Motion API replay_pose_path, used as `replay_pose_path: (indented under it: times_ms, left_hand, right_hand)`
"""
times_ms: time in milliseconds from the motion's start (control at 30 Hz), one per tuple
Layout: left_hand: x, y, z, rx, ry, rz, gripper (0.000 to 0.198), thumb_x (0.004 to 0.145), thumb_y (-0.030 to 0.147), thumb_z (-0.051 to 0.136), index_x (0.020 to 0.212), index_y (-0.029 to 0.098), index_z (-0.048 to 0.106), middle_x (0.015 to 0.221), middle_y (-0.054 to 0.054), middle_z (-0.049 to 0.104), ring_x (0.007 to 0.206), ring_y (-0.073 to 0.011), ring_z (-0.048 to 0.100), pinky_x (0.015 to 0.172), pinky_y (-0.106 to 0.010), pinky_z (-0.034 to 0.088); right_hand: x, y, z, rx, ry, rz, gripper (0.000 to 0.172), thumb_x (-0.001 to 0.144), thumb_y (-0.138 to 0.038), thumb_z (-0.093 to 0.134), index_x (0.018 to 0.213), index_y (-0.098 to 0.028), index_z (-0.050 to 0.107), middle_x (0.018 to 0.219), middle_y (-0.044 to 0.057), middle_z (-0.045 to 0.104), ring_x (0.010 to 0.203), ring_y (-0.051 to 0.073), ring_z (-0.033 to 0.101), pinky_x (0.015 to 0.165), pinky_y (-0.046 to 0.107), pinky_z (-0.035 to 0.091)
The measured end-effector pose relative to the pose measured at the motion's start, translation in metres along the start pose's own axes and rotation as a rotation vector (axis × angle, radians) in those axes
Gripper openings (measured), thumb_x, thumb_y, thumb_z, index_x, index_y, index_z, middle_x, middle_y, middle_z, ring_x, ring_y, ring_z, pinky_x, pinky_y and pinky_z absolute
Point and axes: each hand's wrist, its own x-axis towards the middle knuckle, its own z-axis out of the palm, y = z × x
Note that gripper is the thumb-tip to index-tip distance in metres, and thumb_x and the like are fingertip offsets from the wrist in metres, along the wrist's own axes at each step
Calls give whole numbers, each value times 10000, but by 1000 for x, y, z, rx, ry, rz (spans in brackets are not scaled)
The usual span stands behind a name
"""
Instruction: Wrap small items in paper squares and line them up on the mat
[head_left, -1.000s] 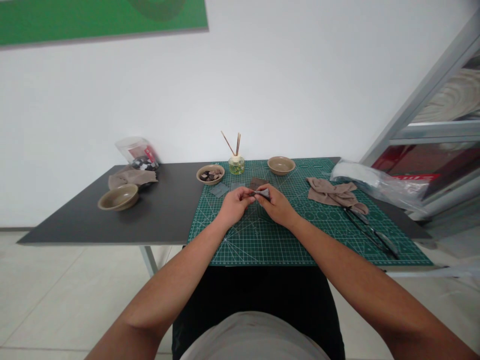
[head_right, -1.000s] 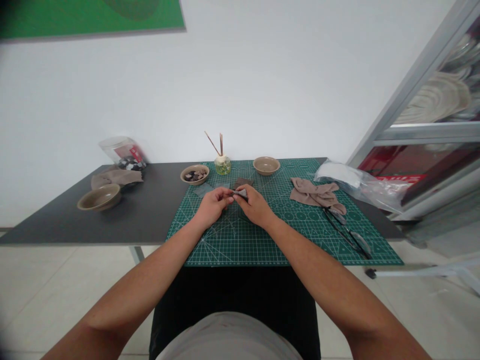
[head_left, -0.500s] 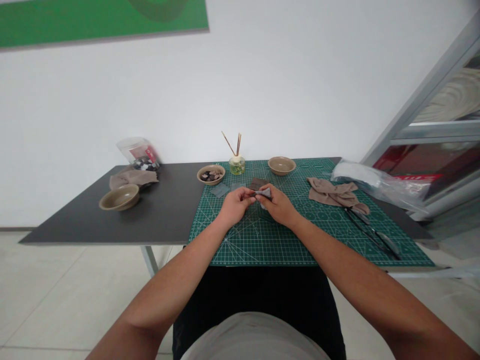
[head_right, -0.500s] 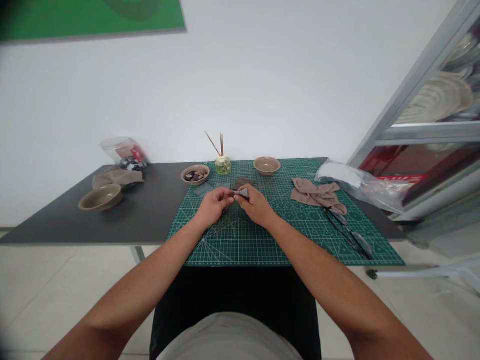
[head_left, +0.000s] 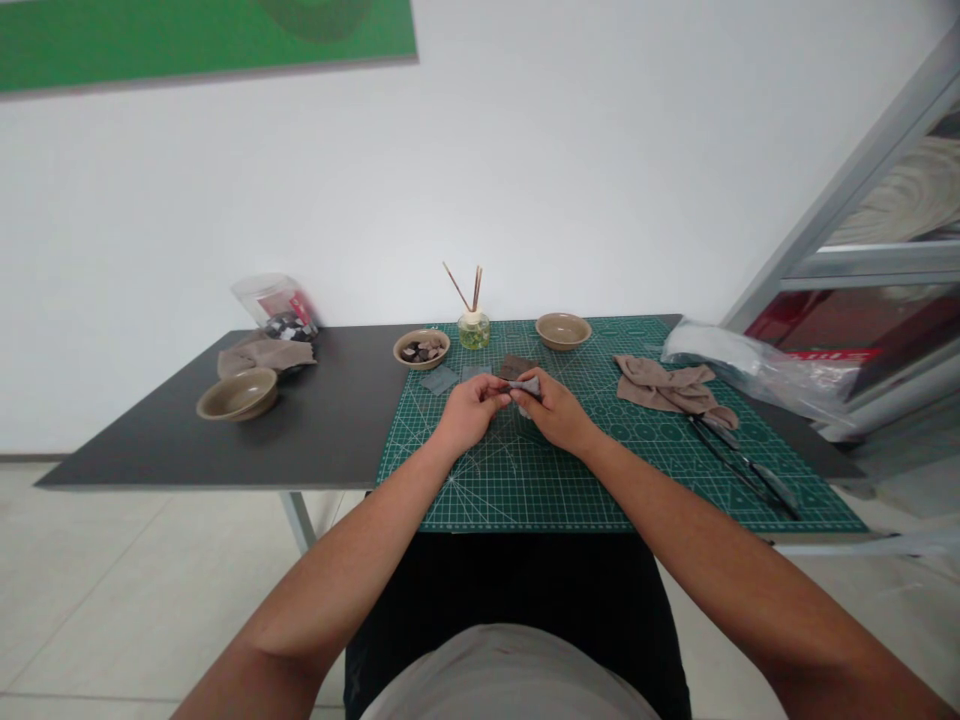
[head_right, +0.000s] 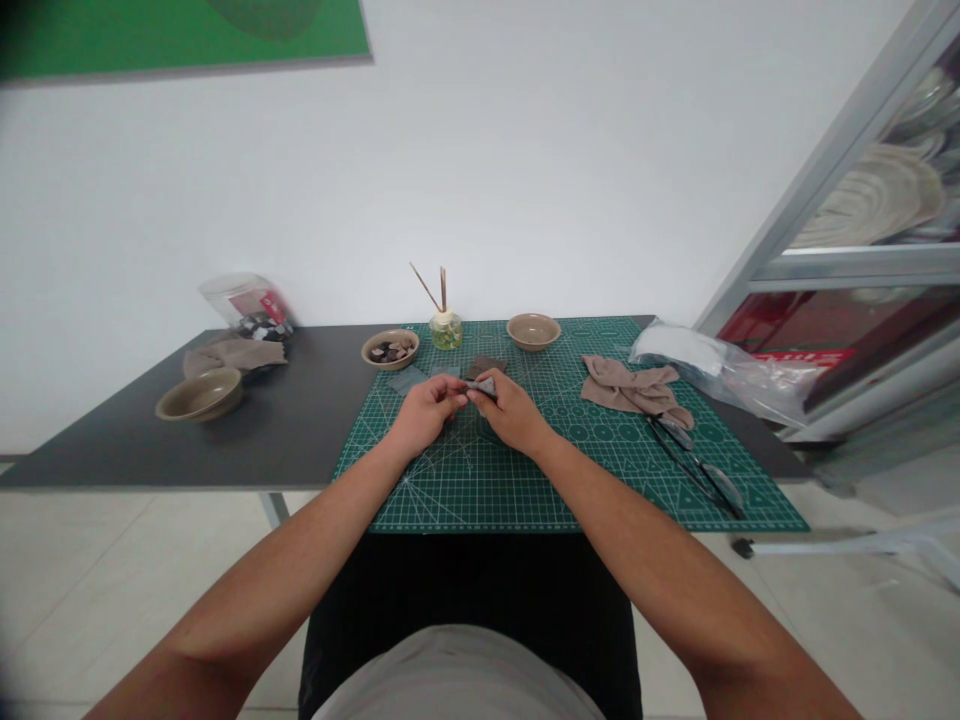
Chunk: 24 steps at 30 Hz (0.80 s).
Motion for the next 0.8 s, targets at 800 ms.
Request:
replay_pose_path:
  times_ms: [800]
  left_hand:
    - [1, -4, 0, -10, -6, 14, 155, 719, 224, 624, 858, 154, 631, 606, 41, 553, 493, -81, 443, 488, -216, 339]
  right_hand:
    - [0, 1, 0, 18, 0, -20, 144, 869, -335, 539, 936, -208, 548, 841, 22, 634, 732, 169, 563, 690, 290, 423]
